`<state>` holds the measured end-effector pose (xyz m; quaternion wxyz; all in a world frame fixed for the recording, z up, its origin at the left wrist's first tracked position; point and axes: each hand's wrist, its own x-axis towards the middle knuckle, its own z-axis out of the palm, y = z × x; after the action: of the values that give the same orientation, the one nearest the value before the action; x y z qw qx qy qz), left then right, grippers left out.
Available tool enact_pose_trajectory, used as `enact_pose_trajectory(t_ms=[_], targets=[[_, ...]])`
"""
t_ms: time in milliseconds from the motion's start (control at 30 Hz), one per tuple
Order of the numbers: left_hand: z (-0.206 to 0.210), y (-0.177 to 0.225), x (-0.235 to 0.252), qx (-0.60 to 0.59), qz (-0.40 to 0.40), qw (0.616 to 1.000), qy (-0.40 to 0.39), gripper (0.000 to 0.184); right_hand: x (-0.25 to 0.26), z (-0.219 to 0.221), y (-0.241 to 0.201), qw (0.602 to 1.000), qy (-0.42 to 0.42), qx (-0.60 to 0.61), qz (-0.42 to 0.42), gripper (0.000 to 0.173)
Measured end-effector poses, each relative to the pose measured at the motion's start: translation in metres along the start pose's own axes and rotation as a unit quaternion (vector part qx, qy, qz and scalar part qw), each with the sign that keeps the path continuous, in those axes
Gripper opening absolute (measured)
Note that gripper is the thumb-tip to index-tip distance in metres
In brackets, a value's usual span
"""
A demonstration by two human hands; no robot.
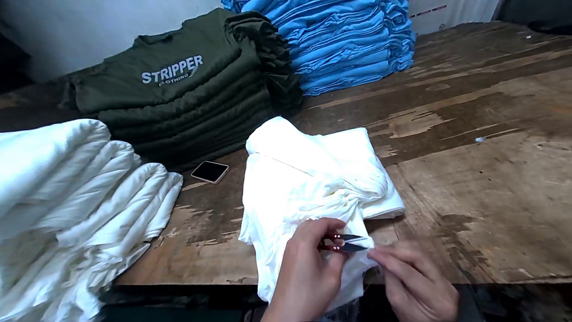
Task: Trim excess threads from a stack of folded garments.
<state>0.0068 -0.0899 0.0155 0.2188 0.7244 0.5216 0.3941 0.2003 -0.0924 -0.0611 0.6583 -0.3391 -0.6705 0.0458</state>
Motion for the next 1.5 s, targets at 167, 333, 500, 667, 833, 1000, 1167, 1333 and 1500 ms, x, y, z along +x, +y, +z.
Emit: enact_pose_trajectory(t_ms=[167,333,500,667,833,1000,1167,1333,1500], targets=[[0.008,0.010,-0.023,0.184,0.189,0.956,0.132,0.016,-0.011,-0.018,-0.004,0.999,-0.034,-0.029,0.005,0.013],[0.024,-0.003,-0.015,0.253,0.304,0.905,0.157,0.015,-0.008,-0.009,-0.009,0.999,-0.024,-0.020,0.014,0.010],[0.014,0.000,-0.015,0.273,0.305,0.896,0.174,0.016,-0.010,-0.010,-0.011,0.996,0.004,0.046,0.082,0.003],[0.027,-0.001,-0.010,0.275,0.359,0.879,0.150,0.018,-0.009,-0.011,-0.013,0.993,0.006,0.046,0.109,0.003],[0.014,-0.001,-0.012,0.281,0.330,0.885,0.168,0.016,0.000,-0.031,-0.012,0.983,-0.026,-0.055,0.175,0.034],[0.018,-0.003,-0.005,0.258,0.325,0.896,0.156,0.016,0.007,-0.017,-0.017,0.974,-0.095,-0.153,0.134,0.057],[0.013,-0.008,0.002,0.221,0.211,0.951,0.046,0.020,0.003,-0.014,-0.002,0.978,-0.074,-0.169,0.097,0.024],[-0.024,-0.024,0.009,0.208,0.167,0.955,0.132,0.021,0.023,-0.051,-0.008,0.912,-0.190,-0.342,0.122,0.043],[0.008,-0.006,0.003,0.259,0.080,0.953,0.137,0.034,0.027,-0.038,-0.003,0.964,-0.219,-0.129,0.074,0.041]])
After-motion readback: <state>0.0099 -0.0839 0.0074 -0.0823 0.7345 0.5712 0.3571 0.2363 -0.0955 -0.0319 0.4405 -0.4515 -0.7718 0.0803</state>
